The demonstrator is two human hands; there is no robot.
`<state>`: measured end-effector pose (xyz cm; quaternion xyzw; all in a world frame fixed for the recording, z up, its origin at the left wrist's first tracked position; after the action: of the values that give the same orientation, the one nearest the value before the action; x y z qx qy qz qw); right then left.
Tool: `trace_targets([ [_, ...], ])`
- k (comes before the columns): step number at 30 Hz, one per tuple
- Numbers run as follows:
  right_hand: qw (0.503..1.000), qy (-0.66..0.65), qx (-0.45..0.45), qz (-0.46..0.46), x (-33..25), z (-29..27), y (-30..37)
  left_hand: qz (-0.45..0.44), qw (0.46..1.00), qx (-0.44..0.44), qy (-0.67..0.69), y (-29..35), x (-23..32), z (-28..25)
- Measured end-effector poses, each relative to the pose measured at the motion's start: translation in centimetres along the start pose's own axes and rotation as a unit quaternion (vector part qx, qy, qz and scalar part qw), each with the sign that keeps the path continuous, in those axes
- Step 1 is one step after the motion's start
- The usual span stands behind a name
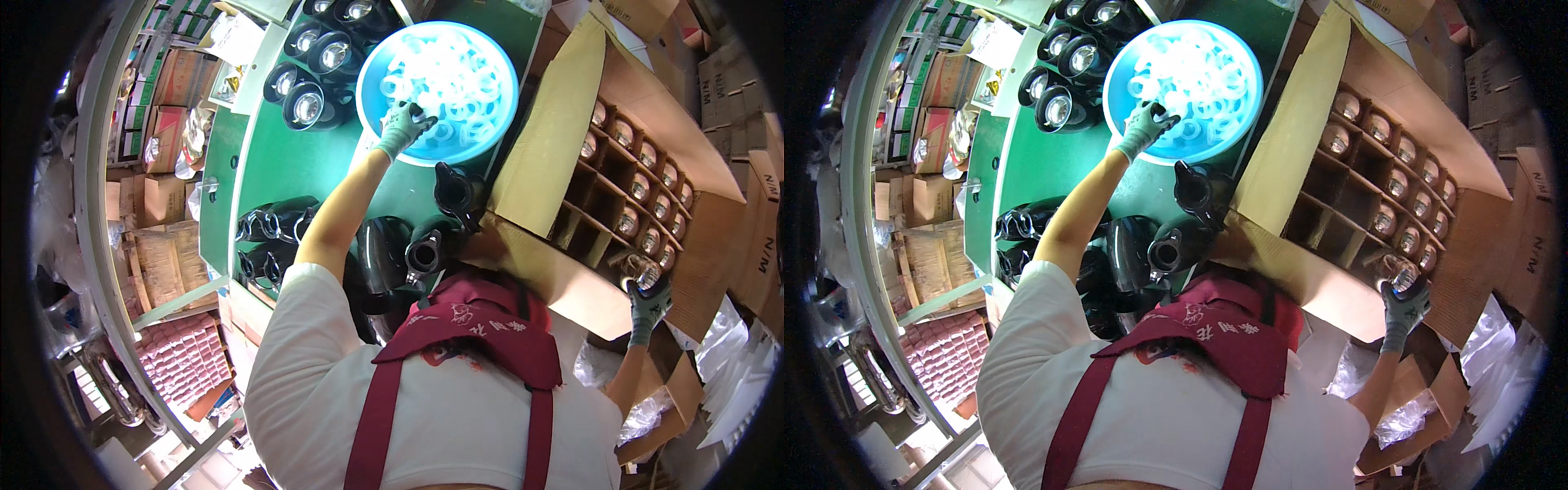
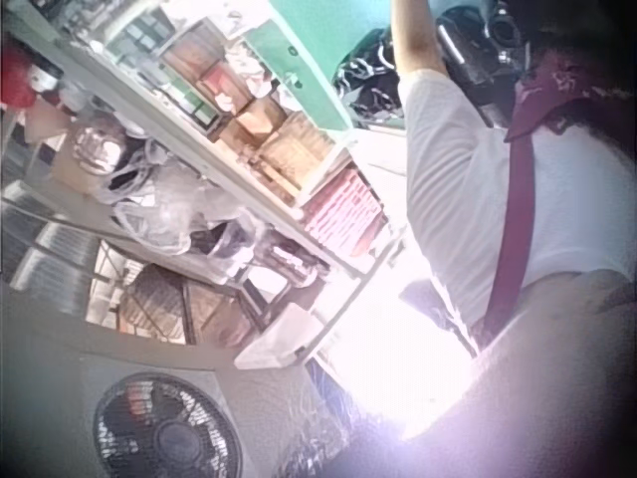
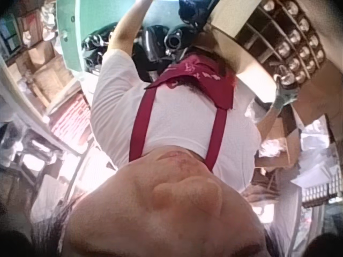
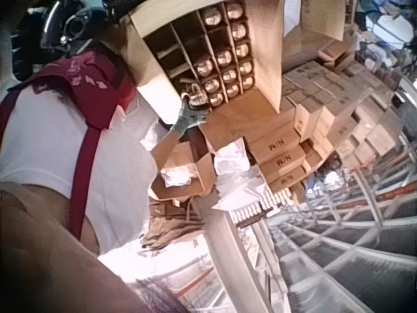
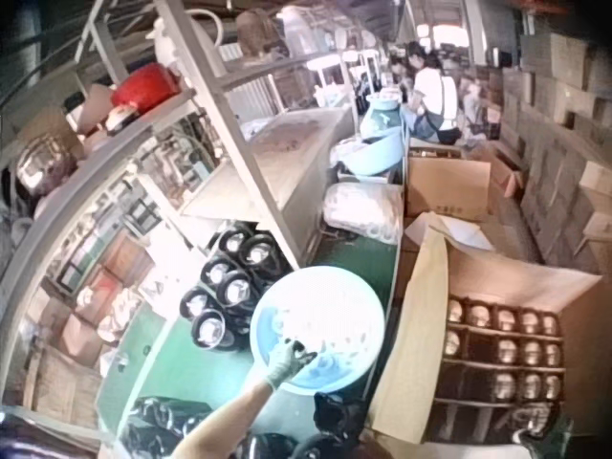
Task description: The person unpacks black kettle bodies from plastic bags and places them on a green workbench. They then pick up each kettle, insert a metal strainer from a blue basin into the opening, and set the assembled kettle into a cardboard box. The process repeats for multiple units.
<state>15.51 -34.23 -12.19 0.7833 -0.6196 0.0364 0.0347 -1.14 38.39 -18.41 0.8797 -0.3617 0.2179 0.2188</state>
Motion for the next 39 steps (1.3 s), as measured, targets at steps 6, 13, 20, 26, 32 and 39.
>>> trace_targets([
  [6,0.767,-0.633,0.001,0.103,-1.9,-4.3,2.1,-0.006,0.847,-0.082,0.525,7.3,8.6,-5.7],
  [13,0.738,-0.661,-0.078,-0.112,-29.2,-14.3,6.3,0.095,0.912,0.042,0.396,22.1,14.1,-10.6],
  [20,0.701,-0.61,0.001,-0.369,-38.3,-22.3,8.6,0.143,0.896,0.178,0.38,28.8,12.4,-14.4],
  [26,0.651,-0.732,-0.107,-0.171,-38.3,-16.8,9.3,0.198,0.928,0.308,0.067,32.6,15.3,-16.4],
  [32,0.694,-0.633,-0.06,-0.338,-38.7,-16.0,11.1,0.048,0.876,0.204,0.434,29.7,12.2,-14.5],
  [39,0.733,-0.589,-0.013,-0.339,-37.3,-15.2,11.2,0.243,0.937,0.244,0.053,29.5,18.4,-15.8],
])
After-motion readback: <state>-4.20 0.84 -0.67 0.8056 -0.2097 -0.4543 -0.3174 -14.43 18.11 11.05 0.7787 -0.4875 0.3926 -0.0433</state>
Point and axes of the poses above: each hand's wrist, its own y-axis away from the middle knuckle, its own z-axis out of the palm, x = y × z, the point moved 8 cm from there along -y, towards the middle knuckle, and after that the axes turned 1 degree about -z, right-handed, at the moved point
